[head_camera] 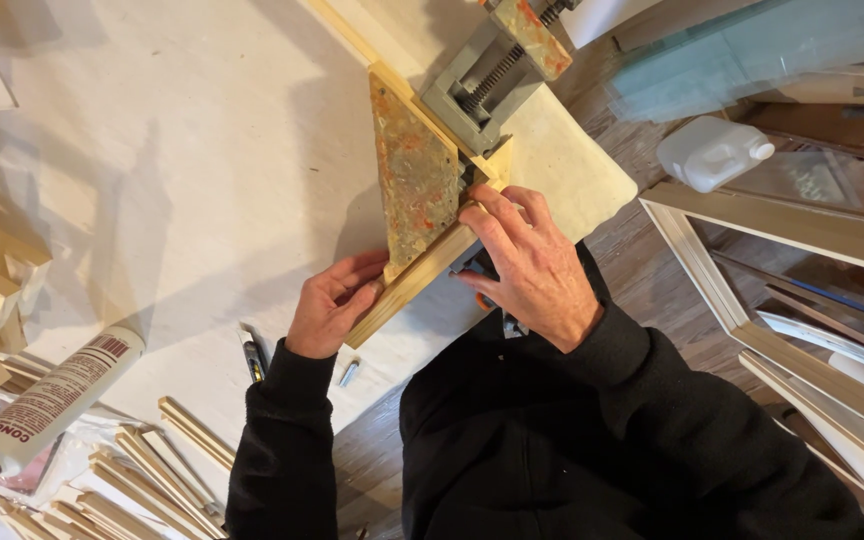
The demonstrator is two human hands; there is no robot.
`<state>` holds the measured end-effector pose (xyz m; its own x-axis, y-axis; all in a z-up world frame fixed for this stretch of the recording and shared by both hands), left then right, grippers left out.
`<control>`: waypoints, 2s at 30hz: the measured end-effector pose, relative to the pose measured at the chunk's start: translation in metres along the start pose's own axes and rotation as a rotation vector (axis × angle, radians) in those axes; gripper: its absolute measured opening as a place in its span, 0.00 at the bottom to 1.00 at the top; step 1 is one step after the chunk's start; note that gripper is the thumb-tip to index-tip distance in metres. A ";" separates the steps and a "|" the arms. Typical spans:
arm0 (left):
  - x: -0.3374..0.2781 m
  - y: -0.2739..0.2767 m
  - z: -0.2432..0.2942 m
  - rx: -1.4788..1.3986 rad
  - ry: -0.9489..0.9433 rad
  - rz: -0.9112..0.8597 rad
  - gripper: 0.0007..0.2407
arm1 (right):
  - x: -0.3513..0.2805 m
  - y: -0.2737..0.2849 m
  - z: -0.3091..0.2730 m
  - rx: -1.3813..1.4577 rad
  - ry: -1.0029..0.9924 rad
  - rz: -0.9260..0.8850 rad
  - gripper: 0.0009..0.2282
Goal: Assembling wooden picture frames by gluing, clamping, and hammering corners.
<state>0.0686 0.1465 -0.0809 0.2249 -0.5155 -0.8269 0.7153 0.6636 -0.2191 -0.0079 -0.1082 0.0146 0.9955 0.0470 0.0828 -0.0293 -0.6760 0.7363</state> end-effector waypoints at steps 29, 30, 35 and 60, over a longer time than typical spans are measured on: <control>-0.002 -0.005 -0.002 -0.007 -0.004 0.010 0.20 | -0.023 0.019 -0.010 0.033 -0.107 0.204 0.33; -0.001 -0.005 -0.002 -0.011 -0.004 0.012 0.20 | -0.038 0.021 -0.012 0.034 -0.105 0.200 0.33; 0.000 -0.006 -0.001 -0.026 -0.056 -0.027 0.20 | -0.116 0.018 0.000 0.100 -0.331 0.201 0.26; 0.002 -0.001 -0.004 0.024 -0.016 0.008 0.19 | -0.196 -0.066 0.047 1.820 -0.854 0.144 0.18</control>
Point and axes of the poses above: each hand's wrist, its own x-axis towards the middle knuckle, its own y-axis out of the back of the hand, z = x × y, the point moved 5 cm from there along x, towards the middle knuckle, and after that the axes turned 14 degrees about y, right-handed, at the moved point
